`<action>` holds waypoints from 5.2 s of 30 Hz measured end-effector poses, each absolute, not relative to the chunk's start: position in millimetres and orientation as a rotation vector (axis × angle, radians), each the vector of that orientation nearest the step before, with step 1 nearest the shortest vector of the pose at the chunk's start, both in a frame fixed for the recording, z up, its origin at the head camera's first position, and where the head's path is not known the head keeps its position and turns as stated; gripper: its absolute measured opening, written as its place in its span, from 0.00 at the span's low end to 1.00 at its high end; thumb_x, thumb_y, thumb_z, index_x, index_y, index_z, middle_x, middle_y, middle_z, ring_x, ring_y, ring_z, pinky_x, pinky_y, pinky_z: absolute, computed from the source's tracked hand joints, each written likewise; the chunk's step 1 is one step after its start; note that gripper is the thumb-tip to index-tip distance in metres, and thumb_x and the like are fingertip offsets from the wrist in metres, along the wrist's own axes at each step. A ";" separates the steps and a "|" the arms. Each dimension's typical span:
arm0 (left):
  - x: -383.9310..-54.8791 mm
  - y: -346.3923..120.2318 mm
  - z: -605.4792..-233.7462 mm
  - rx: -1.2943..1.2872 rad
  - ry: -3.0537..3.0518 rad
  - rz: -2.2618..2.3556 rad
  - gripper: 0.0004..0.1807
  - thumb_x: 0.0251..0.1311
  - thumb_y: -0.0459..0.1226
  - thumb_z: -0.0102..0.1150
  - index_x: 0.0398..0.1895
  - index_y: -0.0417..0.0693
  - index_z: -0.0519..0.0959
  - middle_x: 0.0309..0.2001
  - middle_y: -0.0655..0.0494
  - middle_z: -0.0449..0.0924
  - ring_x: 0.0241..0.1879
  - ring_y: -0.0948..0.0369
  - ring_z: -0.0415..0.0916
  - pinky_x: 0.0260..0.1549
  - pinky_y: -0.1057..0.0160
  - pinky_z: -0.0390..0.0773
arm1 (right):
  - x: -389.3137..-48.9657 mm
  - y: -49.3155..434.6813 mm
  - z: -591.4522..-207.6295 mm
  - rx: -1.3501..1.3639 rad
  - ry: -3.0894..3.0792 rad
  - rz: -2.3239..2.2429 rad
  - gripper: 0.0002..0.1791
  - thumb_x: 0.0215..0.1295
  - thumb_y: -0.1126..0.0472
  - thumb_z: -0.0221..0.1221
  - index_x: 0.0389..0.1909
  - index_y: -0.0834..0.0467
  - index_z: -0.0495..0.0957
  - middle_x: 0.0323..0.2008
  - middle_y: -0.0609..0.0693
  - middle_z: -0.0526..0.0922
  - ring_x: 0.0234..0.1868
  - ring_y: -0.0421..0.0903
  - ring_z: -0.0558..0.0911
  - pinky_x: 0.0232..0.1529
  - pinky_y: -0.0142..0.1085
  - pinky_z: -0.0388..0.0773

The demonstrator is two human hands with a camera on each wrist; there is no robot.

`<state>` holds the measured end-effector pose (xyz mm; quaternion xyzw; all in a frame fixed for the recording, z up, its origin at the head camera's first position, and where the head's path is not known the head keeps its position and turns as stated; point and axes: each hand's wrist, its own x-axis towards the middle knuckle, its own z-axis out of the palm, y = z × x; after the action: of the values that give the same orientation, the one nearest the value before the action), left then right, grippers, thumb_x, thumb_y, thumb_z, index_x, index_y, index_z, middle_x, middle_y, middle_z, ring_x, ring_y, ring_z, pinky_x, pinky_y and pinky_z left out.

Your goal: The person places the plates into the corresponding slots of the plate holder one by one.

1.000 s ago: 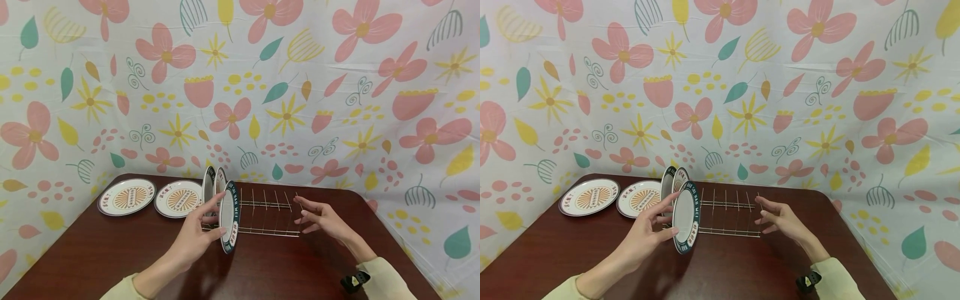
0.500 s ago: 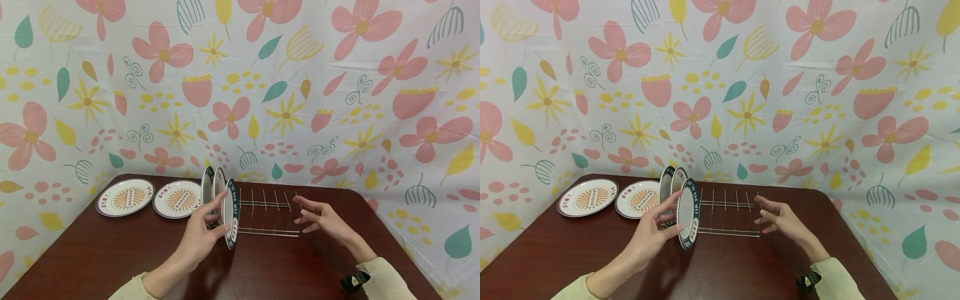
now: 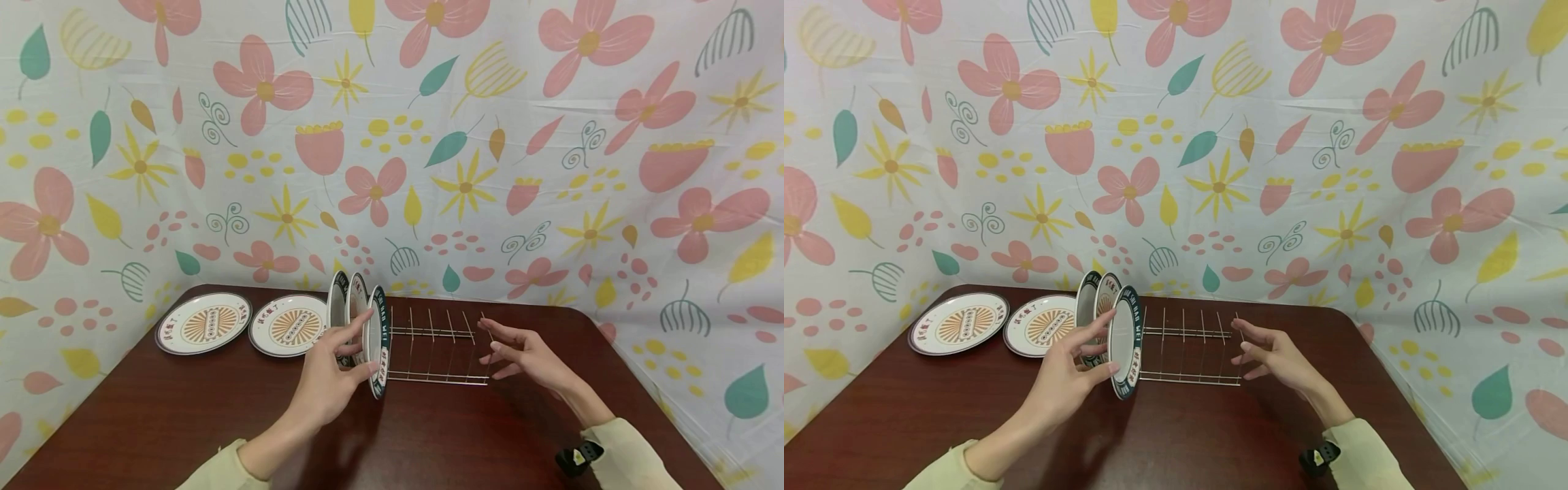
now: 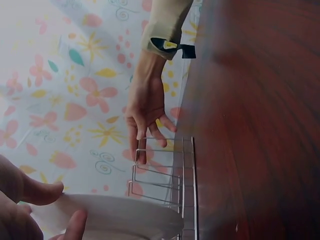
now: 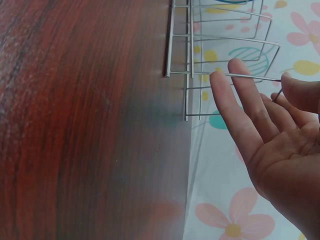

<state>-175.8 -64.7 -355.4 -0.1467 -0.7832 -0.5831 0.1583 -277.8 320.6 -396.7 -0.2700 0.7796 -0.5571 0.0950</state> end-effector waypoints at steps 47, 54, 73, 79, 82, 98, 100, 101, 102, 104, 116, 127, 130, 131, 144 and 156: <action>-204.8 -60.4 -351.8 -0.437 -2.304 -1.537 0.38 0.59 0.29 0.76 0.72 0.62 0.78 0.63 0.39 0.80 0.07 0.60 0.76 0.09 0.60 0.78 | -278.2 320.4 -397.0 -0.795 2.314 -1.646 0.32 0.84 0.64 0.51 0.82 0.67 0.54 0.79 0.73 0.51 0.52 0.60 0.87 0.42 0.57 0.86; -206.4 -59.2 -348.1 -0.431 -2.341 -1.491 0.37 0.60 0.31 0.76 0.72 0.62 0.78 0.62 0.46 0.82 0.05 0.59 0.74 0.08 0.59 0.77 | -278.8 321.0 -396.7 -0.801 2.315 -1.657 0.32 0.83 0.64 0.52 0.81 0.68 0.54 0.78 0.74 0.51 0.51 0.59 0.87 0.41 0.58 0.86; -210.6 -58.8 -348.4 -0.438 -2.373 -1.477 0.37 0.62 0.30 0.74 0.74 0.58 0.76 0.24 0.57 0.80 0.06 0.61 0.75 0.09 0.59 0.78 | -277.1 319.1 -394.3 -0.761 2.301 -1.660 0.33 0.84 0.63 0.52 0.82 0.67 0.54 0.79 0.73 0.51 0.53 0.58 0.87 0.42 0.58 0.86; -210.6 -57.5 -351.0 -0.424 -2.396 -1.433 0.37 0.63 0.30 0.73 0.75 0.57 0.75 0.09 0.58 0.68 0.05 0.62 0.73 0.08 0.61 0.78 | -273.9 316.5 -393.5 -0.712 2.295 -1.668 0.33 0.84 0.60 0.52 0.83 0.64 0.54 0.80 0.70 0.51 0.54 0.58 0.86 0.43 0.59 0.86; -211.6 -57.0 -352.7 -0.418 -2.395 -1.397 0.36 0.62 0.29 0.73 0.75 0.55 0.75 0.07 0.60 0.65 0.04 0.63 0.72 0.08 0.62 0.77 | -272.7 316.0 -392.6 -0.678 2.301 -1.675 0.34 0.84 0.59 0.53 0.83 0.63 0.55 0.80 0.68 0.53 0.54 0.58 0.86 0.43 0.59 0.86; -209.9 -59.1 -357.5 -0.469 -2.313 -1.200 0.37 0.57 0.29 0.76 0.72 0.46 0.77 0.47 0.39 0.88 0.07 0.74 0.47 0.09 0.67 0.61 | -274.2 316.2 -390.1 -0.631 2.305 -1.660 0.33 0.84 0.58 0.53 0.82 0.63 0.56 0.81 0.68 0.52 0.53 0.58 0.87 0.44 0.55 0.87; -209.0 -60.3 -357.7 -0.473 -2.311 -1.207 0.37 0.58 0.30 0.76 0.73 0.48 0.77 0.44 0.41 0.89 0.07 0.74 0.50 0.10 0.67 0.61 | -274.5 316.0 -390.0 -0.636 2.305 -1.656 0.33 0.84 0.58 0.52 0.82 0.64 0.55 0.81 0.68 0.52 0.53 0.58 0.87 0.43 0.56 0.87; -208.3 -61.1 -357.7 -0.474 -2.307 -1.219 0.37 0.58 0.30 0.76 0.73 0.49 0.77 0.41 0.42 0.89 0.07 0.74 0.52 0.10 0.67 0.61 | -274.5 315.8 -389.8 -0.640 2.306 -1.653 0.33 0.84 0.58 0.52 0.82 0.64 0.55 0.81 0.68 0.52 0.52 0.58 0.87 0.43 0.56 0.87; -207.5 -61.8 -357.6 -0.476 -2.302 -1.232 0.37 0.58 0.30 0.76 0.73 0.50 0.77 0.36 0.44 0.89 0.07 0.74 0.54 0.10 0.67 0.62 | -274.6 315.7 -389.6 -0.643 2.308 -1.651 0.33 0.84 0.59 0.52 0.82 0.65 0.54 0.81 0.68 0.52 0.52 0.58 0.87 0.43 0.56 0.87; -205.6 -63.4 -357.4 -0.483 -2.281 -1.272 0.37 0.59 0.29 0.75 0.73 0.51 0.77 0.37 0.45 0.89 0.09 0.74 0.62 0.10 0.67 0.65 | -274.7 315.1 -389.1 -0.648 2.309 -1.649 0.33 0.84 0.59 0.52 0.82 0.65 0.54 0.81 0.69 0.51 0.52 0.58 0.87 0.43 0.56 0.87; -179.7 -79.1 -366.7 -0.611 -2.137 -1.364 0.33 0.60 0.24 0.72 0.69 0.50 0.81 0.54 0.50 0.88 0.19 0.72 0.81 0.14 0.70 0.74 | -275.3 314.4 -389.3 -0.654 2.309 -1.646 0.33 0.84 0.61 0.52 0.82 0.66 0.54 0.80 0.69 0.52 0.51 0.57 0.87 0.43 0.56 0.87; -154.9 -115.4 -377.0 -0.517 -2.071 -1.517 0.32 0.60 0.22 0.71 0.66 0.58 0.83 0.52 0.54 0.88 0.21 0.65 0.85 0.14 0.65 0.82 | -275.5 314.9 -388.7 -0.666 2.311 -1.635 0.34 0.84 0.60 0.52 0.82 0.67 0.53 0.80 0.70 0.51 0.51 0.58 0.87 0.42 0.56 0.87; -157.1 -130.1 -382.8 -0.459 -2.078 -1.521 0.31 0.60 0.22 0.72 0.65 0.57 0.84 0.52 0.52 0.88 0.21 0.65 0.85 0.15 0.63 0.82 | -275.5 314.5 -388.0 -0.670 2.311 -1.637 0.34 0.84 0.61 0.52 0.82 0.67 0.53 0.80 0.70 0.52 0.51 0.59 0.87 0.42 0.56 0.87; -159.0 -135.5 -385.1 -0.441 -2.086 -1.514 0.30 0.61 0.23 0.71 0.64 0.56 0.84 0.52 0.52 0.88 0.22 0.66 0.85 0.15 0.63 0.82 | -275.5 314.5 -387.9 -0.676 2.312 -1.637 0.34 0.84 0.61 0.52 0.82 0.67 0.53 0.80 0.70 0.51 0.51 0.59 0.87 0.42 0.56 0.87; -196.2 -208.8 -403.6 -0.091 -2.442 -1.533 0.31 0.66 0.30 0.71 0.73 0.49 0.77 0.61 0.37 0.81 0.34 0.50 0.89 0.21 0.57 0.86 | -277.4 315.0 -388.4 -0.678 2.312 -1.622 0.34 0.84 0.61 0.52 0.82 0.67 0.53 0.80 0.70 0.51 0.51 0.59 0.87 0.43 0.58 0.86; -222.7 -244.2 -417.2 -0.003 -2.532 -1.499 0.32 0.67 0.30 0.69 0.74 0.42 0.74 0.64 0.31 0.77 0.36 0.50 0.90 0.24 0.58 0.87 | -278.5 316.1 -388.2 -0.671 2.310 -1.619 0.34 0.84 0.61 0.52 0.82 0.65 0.53 0.80 0.70 0.51 0.51 0.58 0.88 0.43 0.57 0.86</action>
<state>-222.7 -244.2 -417.2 -0.0011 -0.8562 -0.5070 0.0996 -278.5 316.1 -388.2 -0.2297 0.7909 -0.5542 0.1209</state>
